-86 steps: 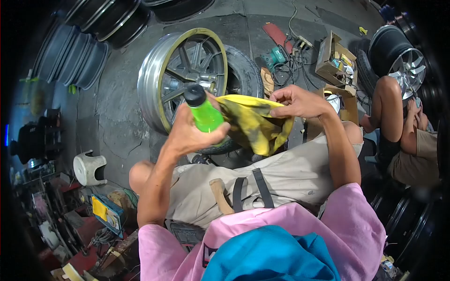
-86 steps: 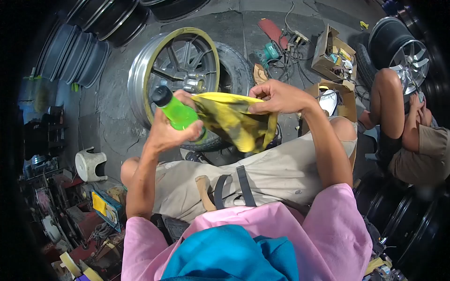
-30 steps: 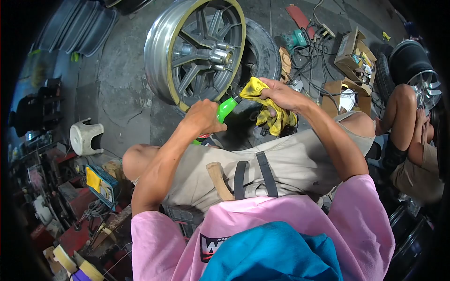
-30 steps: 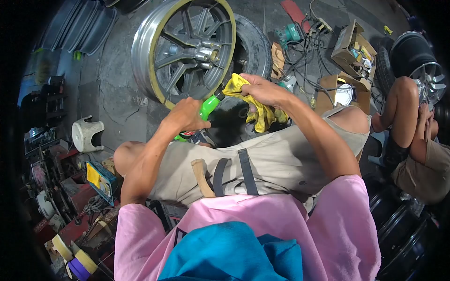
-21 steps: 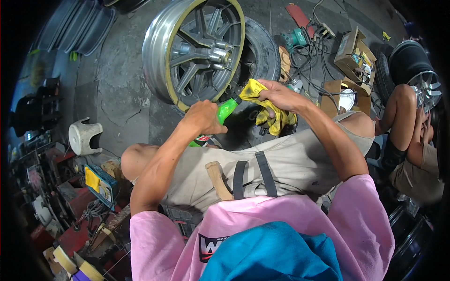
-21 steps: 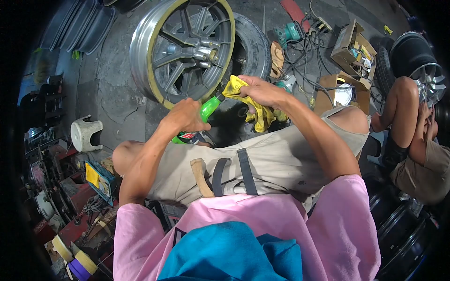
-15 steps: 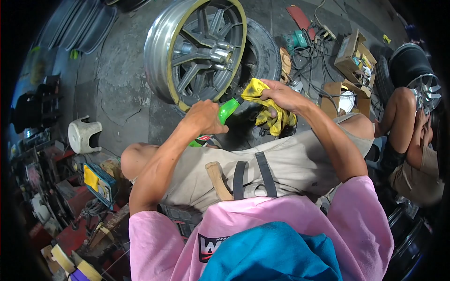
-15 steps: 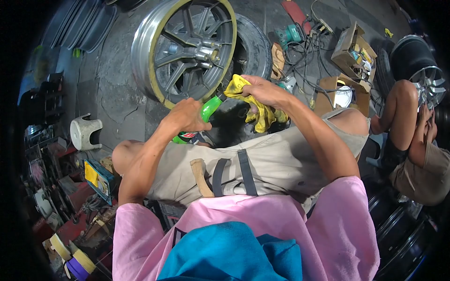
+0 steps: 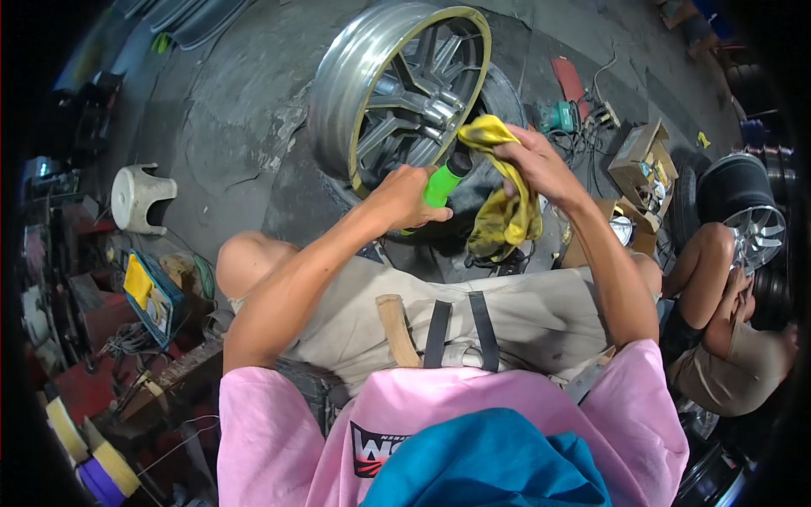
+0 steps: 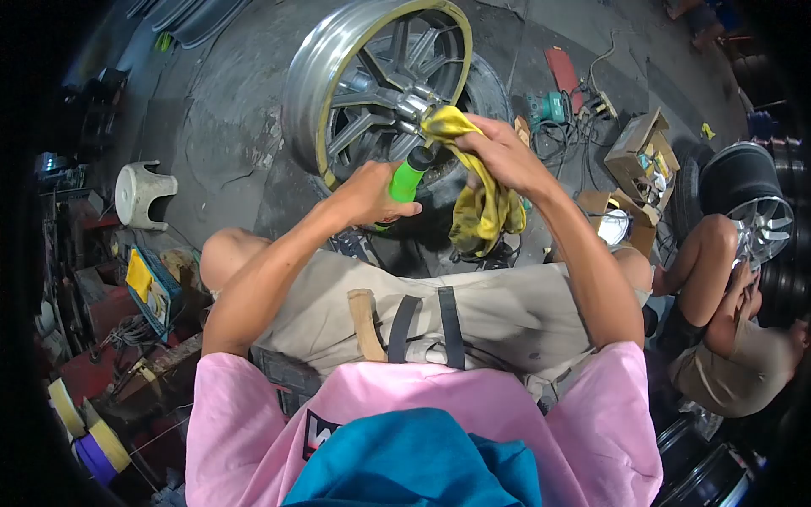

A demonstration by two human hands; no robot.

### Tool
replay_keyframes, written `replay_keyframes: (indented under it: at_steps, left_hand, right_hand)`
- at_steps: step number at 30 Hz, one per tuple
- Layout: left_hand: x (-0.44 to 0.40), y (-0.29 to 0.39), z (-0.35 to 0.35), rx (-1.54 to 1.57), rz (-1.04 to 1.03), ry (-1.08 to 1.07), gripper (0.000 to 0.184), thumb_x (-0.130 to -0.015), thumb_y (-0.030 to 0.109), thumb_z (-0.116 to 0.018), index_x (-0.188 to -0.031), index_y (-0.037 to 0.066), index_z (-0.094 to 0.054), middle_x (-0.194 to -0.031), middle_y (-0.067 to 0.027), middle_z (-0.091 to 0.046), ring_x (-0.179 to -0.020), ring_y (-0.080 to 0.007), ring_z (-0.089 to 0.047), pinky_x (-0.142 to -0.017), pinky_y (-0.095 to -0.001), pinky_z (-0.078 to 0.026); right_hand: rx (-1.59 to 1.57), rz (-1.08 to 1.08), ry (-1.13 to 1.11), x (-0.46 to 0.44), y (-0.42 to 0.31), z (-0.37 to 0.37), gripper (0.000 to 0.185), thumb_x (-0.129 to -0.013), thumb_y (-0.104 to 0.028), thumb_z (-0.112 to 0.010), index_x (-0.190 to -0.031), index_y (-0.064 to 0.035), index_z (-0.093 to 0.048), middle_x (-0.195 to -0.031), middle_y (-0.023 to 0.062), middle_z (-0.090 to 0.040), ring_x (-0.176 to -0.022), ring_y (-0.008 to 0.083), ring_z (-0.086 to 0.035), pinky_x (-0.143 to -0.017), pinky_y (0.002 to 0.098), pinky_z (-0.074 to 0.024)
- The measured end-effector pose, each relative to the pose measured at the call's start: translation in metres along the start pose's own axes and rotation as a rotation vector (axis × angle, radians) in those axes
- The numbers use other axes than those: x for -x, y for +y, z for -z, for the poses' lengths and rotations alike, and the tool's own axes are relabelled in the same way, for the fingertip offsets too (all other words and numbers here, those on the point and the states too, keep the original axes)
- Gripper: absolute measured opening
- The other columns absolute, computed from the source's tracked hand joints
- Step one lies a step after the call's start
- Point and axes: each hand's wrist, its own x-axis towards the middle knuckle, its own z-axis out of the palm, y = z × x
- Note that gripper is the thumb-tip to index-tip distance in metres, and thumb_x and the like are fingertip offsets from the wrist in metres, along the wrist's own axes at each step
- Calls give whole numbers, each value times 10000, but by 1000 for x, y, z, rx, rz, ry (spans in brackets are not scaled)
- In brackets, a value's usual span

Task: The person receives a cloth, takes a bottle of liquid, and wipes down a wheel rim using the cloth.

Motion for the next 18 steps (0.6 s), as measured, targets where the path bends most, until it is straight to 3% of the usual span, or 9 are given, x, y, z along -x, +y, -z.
replay_keyframes:
  at_steps: [1, 2, 6, 8, 9, 11, 13, 16, 18]
  left_hand:
    - [-1, 0, 1, -27, -5, 18, 460, -793, 326, -872, -992, -24, -650, -678, -153, -691, -713, -358, -703, -757, -440, -557]
    - [-1, 1, 3, -22, -7, 28, 460, -793, 326, -872, -992, -24, -650, -678, -153, -691, -713, -358, -703, -757, -440, -557]
    - [7, 10, 11, -58, -55, 57, 484, -780, 346, -875, -1003, -20, -650, -680, -158, -696, -737, -358, -717, -786, -447, -558]
    - [12, 13, 15, -70, -78, 75, 497, -773, 356, -878, -1005, -19, -649, -684, -163, -698, -745, -362, -719, -798, -451, -558]
    - [15, 16, 18, -48, -67, 67, 517, -771, 362, -878, -1030, -26, -653, -710, -179, -704, -759, -379, -717, -805, -455, -559]
    - [20, 20, 25, -20, -55, 64, 539, -769, 368, -878, -1055, -32, -658, -735, -195, -711, -772, -395, -715, -812, -458, -559]
    - [27, 21, 28, -30, -78, 99, 572, -774, 358, -872, -1127, -42, -665, -828, -246, -728, -848, -442, -719, -836, -470, -559]
    - [31, 17, 28, -50, -123, 127, 593, -777, 333, -871, -1186, -42, -663, -918, -285, -732, -932, -478, -709, -855, -483, -556]
    - [34, 20, 28, -24, -126, 140, 585, -776, 324, -872, -1186, -38, -664, -934, -292, -729, -953, -489, -699, -858, -489, -554]
  right_hand:
    - [210, 80, 28, -12, -7, -1, 341, -1014, -155, -543, -1329, -64, -637, -1028, 57, -692, -702, 137, -661, -572, 285, -557]
    - [743, 813, 104, -56, 26, 13, 361, -1000, -149, -542, -1342, -73, -627, -1140, 78, -687, -823, 200, -711, -643, 322, -584]
    - [1255, 853, 151, -98, 1, -13, 325, -984, -137, -563, -1295, -98, -650, -1240, 67, -650, -836, 241, -732, -676, 352, -587]
    - [1729, 749, 29, -128, -5, -6, 256, -987, -136, -564, -1221, -117, -668, -1322, 18, -623, -829, 227, -739, -667, 364, -579]
    - [1814, 853, -16, -150, 0, 6, 191, -994, -151, -567, -1153, -124, -670, -1328, -10, -603, -788, 201, -732, -627, 357, -563]
    - [1873, 966, -81, -162, -15, 15, 187, -996, -153, -563, -1152, -138, -666, -1322, -23, -577, -755, 188, -717, -612, 347, -558]
    - [1814, 1130, 81, -158, -33, 11, 175, -997, -177, -575, -1142, -170, -672, -1291, -26, -565, -736, 173, -698, -599, 342, -550]
    - [1838, 1078, 229, -157, -12, 2, 223, -1007, -221, -580, -1209, -192, -671, -1257, -20, -555, -742, 164, -687, -578, 334, -539]
    - [2034, 984, 168, -152, 2, 4, 275, -1008, -246, -590, -1270, -200, -663, -1289, -19, -529, -716, 171, -690, -579, 324, -562]
